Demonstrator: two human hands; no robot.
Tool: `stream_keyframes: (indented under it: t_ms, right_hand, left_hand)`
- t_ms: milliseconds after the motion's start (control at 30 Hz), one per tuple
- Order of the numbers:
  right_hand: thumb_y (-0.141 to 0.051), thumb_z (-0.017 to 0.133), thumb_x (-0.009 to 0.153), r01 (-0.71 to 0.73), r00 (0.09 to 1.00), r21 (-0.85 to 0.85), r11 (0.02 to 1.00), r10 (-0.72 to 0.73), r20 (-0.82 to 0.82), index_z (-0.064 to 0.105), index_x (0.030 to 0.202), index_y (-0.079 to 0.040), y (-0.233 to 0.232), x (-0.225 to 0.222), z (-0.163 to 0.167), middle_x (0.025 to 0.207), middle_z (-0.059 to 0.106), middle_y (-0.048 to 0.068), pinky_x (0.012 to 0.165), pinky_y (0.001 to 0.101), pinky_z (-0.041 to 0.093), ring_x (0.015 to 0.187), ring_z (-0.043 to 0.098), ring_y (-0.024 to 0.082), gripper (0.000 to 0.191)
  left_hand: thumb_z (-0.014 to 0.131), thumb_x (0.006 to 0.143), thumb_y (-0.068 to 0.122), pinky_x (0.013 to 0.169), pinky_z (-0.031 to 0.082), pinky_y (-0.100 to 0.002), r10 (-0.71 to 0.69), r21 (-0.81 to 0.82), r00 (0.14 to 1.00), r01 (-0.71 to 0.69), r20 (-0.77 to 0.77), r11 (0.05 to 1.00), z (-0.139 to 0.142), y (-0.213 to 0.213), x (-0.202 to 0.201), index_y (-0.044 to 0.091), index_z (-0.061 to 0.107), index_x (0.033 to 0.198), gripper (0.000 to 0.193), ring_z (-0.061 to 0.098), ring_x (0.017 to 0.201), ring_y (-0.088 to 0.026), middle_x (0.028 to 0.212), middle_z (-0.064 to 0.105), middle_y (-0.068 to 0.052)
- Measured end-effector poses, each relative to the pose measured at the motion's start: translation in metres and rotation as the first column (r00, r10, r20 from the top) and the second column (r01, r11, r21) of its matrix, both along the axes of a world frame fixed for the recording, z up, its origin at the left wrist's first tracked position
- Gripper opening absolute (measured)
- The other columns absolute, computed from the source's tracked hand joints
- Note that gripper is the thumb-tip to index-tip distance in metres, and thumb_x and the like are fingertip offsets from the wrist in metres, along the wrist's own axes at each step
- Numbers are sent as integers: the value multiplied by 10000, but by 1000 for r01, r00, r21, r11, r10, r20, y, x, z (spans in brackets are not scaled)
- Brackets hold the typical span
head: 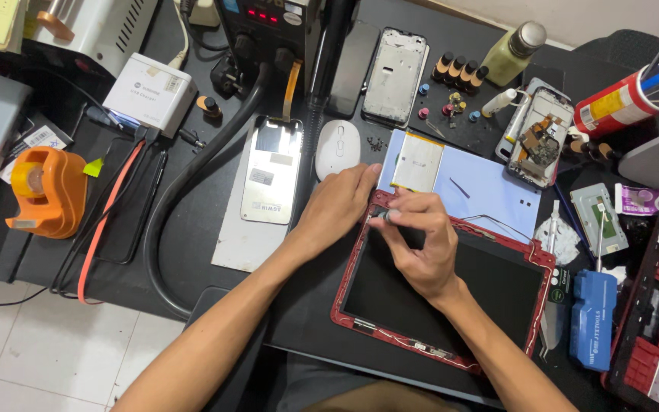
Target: The person assembles a red laptop by securing the screen bezel to the display panel. They use a screwdriver to fasten screws into the corners of the bezel and then attach the back cover to the chassis, aligning the components and pressing them into place.
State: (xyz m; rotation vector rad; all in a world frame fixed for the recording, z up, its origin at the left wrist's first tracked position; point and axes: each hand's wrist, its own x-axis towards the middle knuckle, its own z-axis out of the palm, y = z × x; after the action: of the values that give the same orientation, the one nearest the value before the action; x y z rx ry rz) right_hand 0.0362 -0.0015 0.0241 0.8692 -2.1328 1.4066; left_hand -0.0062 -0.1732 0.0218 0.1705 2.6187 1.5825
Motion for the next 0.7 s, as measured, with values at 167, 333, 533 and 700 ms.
stream_keyframes:
  t_ms: [167, 333, 533, 700]
  right_hand:
    - [124, 719, 945, -22, 998, 10, 1000, 22, 63, 522, 1166, -42, 0, 1, 0, 1203, 692, 154, 1086, 474, 557, 1202, 711, 289, 340]
    - [72, 781, 923, -1, 1000, -21, 1000, 2, 29, 495, 1167, -53, 0, -1, 0, 1153, 629, 145, 1080, 409, 589, 1108, 689, 242, 396]
    - [142, 628, 985, -74, 981, -92, 993, 89, 171, 485, 1197, -4, 4, 4, -2, 1210, 692, 211, 1004, 343, 593, 1156, 708, 276, 295]
    - [151, 610, 1007, -58, 963, -196, 979, 107, 248, 488, 1197, -8, 6, 4, -9, 1210, 695, 208, 984, 316, 600, 1138, 707, 223, 276]
  left_hand:
    - [417, 1068, 364, 716, 486, -537, -5, -3, 999, 5, 39, 1000, -5, -1, 1, -5, 642, 873, 475, 657, 791, -467, 750, 672, -259]
    - [468, 1074, 326, 692, 472, -541, -15, -44, 1000, 14, -6, 999, -3, 1, -1, -19, 640, 887, 428, 649, 799, -464, 768, 665, -252]
    - [681, 904, 144, 381, 437, -398, -135, 114, 959, 109, 251, 987, 8, -8, 2, -5, 620, 1004, 190, 630, 429, -264, 580, 631, -152]
    - [691, 897, 76, 341, 473, -314, -226, 245, 917, 148, 329, 958, 2, -12, -2, -14, 583, 1032, 195, 640, 437, -176, 615, 626, -90]
